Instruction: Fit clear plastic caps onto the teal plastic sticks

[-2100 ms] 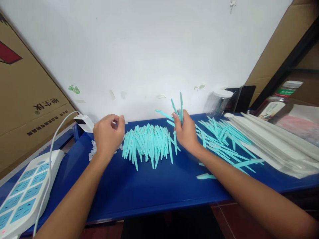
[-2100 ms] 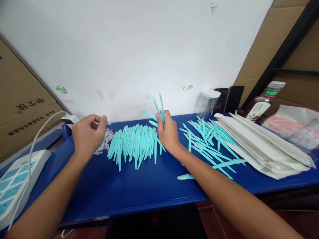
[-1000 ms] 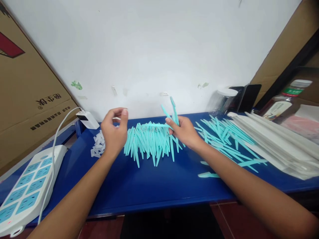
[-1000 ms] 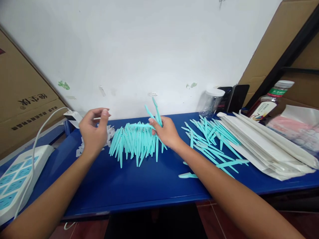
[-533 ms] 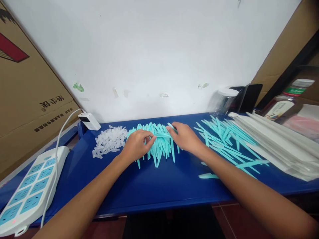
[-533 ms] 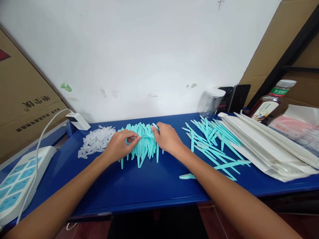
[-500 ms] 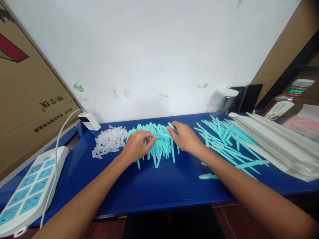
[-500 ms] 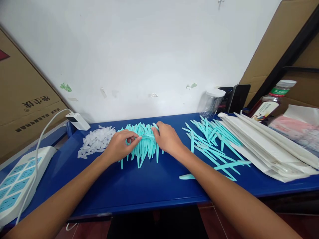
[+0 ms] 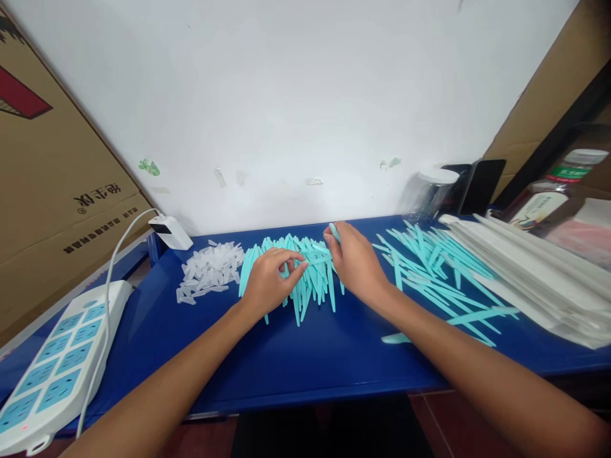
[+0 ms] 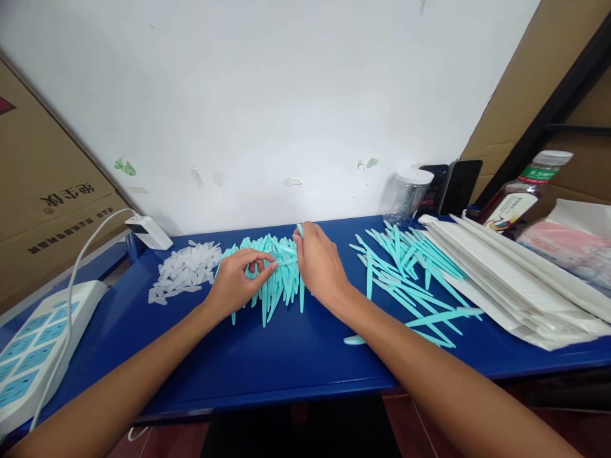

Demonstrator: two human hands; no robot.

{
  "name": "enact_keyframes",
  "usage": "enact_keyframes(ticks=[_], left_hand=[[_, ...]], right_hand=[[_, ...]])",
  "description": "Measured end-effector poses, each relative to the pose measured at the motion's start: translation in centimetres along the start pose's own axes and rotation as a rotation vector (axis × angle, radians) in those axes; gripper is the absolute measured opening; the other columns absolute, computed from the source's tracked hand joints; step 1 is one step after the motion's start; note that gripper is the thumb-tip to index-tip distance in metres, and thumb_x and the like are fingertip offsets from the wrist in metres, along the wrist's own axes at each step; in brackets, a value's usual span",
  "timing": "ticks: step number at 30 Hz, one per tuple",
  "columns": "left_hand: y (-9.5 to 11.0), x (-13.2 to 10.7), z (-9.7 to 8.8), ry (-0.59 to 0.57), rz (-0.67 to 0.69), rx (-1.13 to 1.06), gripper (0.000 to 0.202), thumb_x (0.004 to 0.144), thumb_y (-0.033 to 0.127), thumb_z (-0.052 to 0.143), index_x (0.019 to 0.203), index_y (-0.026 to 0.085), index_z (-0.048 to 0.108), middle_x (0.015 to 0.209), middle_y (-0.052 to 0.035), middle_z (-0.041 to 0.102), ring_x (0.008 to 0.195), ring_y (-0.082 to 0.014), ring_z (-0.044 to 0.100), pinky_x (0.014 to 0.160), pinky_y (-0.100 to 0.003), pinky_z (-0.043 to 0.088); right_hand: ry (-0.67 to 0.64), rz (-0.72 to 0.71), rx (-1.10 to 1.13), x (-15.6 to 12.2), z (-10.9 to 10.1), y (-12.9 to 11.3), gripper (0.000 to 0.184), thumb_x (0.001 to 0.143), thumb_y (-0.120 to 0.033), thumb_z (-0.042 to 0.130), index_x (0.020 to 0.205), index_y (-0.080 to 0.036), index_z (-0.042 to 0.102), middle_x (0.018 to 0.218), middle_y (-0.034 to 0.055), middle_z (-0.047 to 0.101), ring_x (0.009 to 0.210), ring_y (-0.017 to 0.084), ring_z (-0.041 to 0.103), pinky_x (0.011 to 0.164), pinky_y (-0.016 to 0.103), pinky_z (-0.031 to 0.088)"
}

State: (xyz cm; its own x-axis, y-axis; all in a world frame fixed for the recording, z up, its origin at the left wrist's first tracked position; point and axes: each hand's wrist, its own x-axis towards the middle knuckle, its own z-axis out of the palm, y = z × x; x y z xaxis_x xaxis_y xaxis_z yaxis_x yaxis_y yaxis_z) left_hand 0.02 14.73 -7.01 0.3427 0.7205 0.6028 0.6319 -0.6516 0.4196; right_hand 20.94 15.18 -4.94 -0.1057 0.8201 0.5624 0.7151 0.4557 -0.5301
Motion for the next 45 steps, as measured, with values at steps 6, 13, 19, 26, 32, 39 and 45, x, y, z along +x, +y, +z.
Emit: enact_keyframes(ticks=[6,13,19,26,32,39,45], left_hand=[[-0.4,0.6,-0.6,0.081,0.197,0.258,0.053,0.093,0.054,0.071,0.135,0.022,0.064,0.109,-0.0119,0.068,0.096,-0.0262,0.059,0.085,-0.041,0.048],[1.3,1.4,-0.8,0.111,0.347,0.463,0.024,0.101,0.044,0.064,0.113,0.025,0.072,0.112,-0.0102,0.073,0.096,-0.0260,0.057,0.077,-0.040,0.038],[1.7,1.5,-0.5,0.107,0.447,0.386,0.013,0.103,0.029,0.059,0.095,0.023,0.068,0.095,-0.0068,0.073,0.081,-0.0219,0.053,0.070,-0.039,0.034],[0.9,1.3,-0.6,0.181,0.332,0.202,0.027,0.105,0.021,0.049,0.114,0.029,0.074,0.102,-0.0061,0.071,0.078,-0.0162,0.059,0.071,-0.034,0.045],[-2.2,1.9,-0.3,0.043,0.311,0.067,0.030,0.105,0.018,0.050,0.110,0.025,0.078,0.111,-0.0092,0.070,0.091,-0.0165,0.070,0.074,-0.029,0.055],[-3.5,1.7,-0.1,-0.228,0.349,0.226,0.038,0.095,0.003,0.051,0.117,0.022,0.076,0.113,-0.0111,0.072,0.104,-0.0252,0.068,0.083,-0.039,0.058],[-2.0,1.6,-1.6,-0.209,0.283,0.102,0.048,0.092,0.005,0.055,0.135,0.023,0.067,0.119,-0.0106,0.073,0.114,-0.0272,0.063,0.097,-0.046,0.054]], right_hand=[[0.100,-0.011,0.088,0.1,-0.5,-0.5,0.015,0.106,-0.026,0.040,0.099,-0.021,0.052,0.097,0.0105,0.067,0.082,0.022,0.060,0.073,0.033,0.041],[0.173,-0.112,0.099,-0.7,-1.1,-2.5,0.012,0.107,-0.024,0.042,0.104,-0.022,0.053,0.102,0.0097,0.068,0.087,0.022,0.063,0.077,0.034,0.045],[0.221,-0.234,0.096,-2.0,-1.5,-4.8,0.013,0.109,-0.023,0.043,0.109,-0.024,0.056,0.103,0.0082,0.069,0.091,0.020,0.066,0.077,0.033,0.049],[0.348,-0.333,0.107,-2.7,-3.0,-5.4,0.017,0.109,-0.026,0.044,0.113,-0.026,0.061,0.099,0.0085,0.069,0.090,0.021,0.067,0.080,0.035,0.052],[0.252,-0.159,0.047,-0.5,-3.4,-2.6,0.028,0.113,-0.038,0.034,0.113,-0.025,0.058,0.088,0.0061,0.068,0.073,0.021,0.063,0.069,0.033,0.044],[-0.046,-0.107,-0.048,0.7,-1.0,0.0,0.021,0.110,-0.030,0.036,0.101,-0.022,0.054,0.087,0.0067,0.068,0.073,0.022,0.060,0.066,0.030,0.033],[-0.089,-0.104,-0.025,0.4,-0.5,-0.1,0.023,0.110,-0.030,0.036,0.097,-0.022,0.053,0.086,0.0065,0.066,0.076,0.022,0.061,0.067,0.030,0.033]])
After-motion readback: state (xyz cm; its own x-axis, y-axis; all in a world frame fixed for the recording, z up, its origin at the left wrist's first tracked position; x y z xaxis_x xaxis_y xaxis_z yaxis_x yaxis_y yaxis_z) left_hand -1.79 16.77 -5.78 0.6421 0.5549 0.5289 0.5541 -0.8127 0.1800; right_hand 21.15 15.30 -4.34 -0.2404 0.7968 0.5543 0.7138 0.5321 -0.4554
